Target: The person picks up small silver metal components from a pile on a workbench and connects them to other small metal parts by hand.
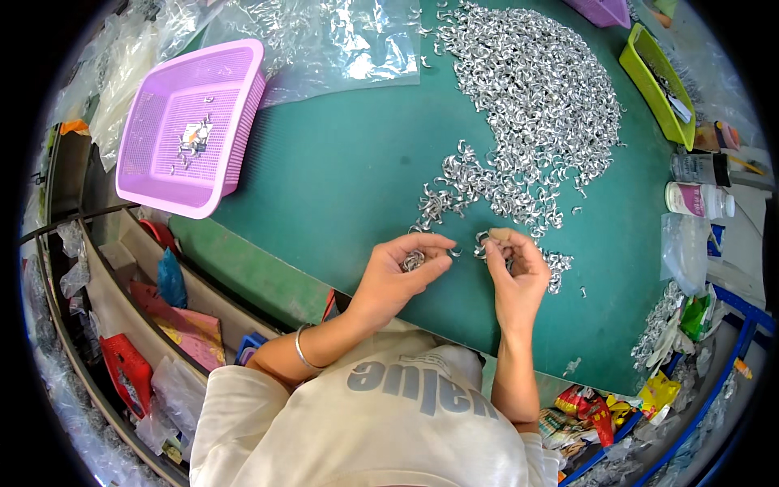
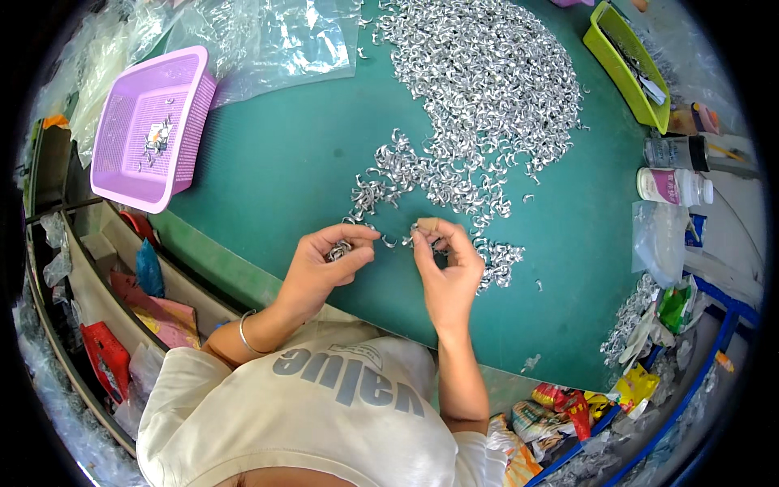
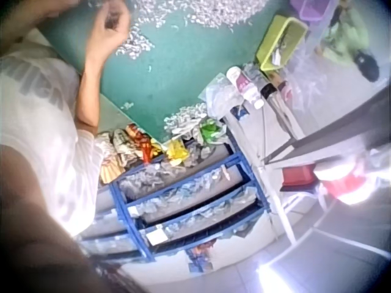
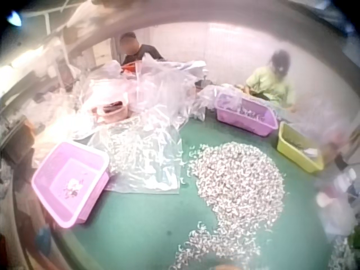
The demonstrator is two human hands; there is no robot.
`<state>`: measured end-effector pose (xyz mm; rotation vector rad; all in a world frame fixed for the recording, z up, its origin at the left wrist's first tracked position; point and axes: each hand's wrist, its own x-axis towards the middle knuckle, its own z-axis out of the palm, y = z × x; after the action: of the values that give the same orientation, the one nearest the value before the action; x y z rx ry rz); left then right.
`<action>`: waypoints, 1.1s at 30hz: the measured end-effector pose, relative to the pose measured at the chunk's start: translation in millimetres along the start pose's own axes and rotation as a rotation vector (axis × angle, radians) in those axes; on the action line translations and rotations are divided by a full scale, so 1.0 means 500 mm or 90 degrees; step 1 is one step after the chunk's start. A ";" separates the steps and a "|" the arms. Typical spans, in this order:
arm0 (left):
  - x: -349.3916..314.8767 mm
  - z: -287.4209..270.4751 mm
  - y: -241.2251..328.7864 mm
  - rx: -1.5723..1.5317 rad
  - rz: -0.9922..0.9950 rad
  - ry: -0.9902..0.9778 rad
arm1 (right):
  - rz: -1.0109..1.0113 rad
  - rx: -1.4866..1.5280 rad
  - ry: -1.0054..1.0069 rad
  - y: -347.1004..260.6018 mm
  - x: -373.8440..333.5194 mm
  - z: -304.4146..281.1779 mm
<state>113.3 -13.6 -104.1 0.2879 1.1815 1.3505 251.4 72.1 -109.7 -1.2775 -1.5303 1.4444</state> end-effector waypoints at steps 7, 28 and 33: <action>-0.011 0.032 0.008 0.117 0.159 -0.021 | -0.001 0.139 -0.034 -0.044 -0.049 0.010; -0.075 0.039 0.063 0.144 0.230 -0.062 | -0.064 0.219 -0.132 -0.104 -0.091 -0.018; -0.058 -0.070 0.158 0.267 0.421 0.388 | -0.008 0.019 0.098 -0.055 -0.040 -0.067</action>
<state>45.2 -31.6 -46.1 0.6351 2.0037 1.8194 283.1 66.6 -74.3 -1.3266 -1.4078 1.3241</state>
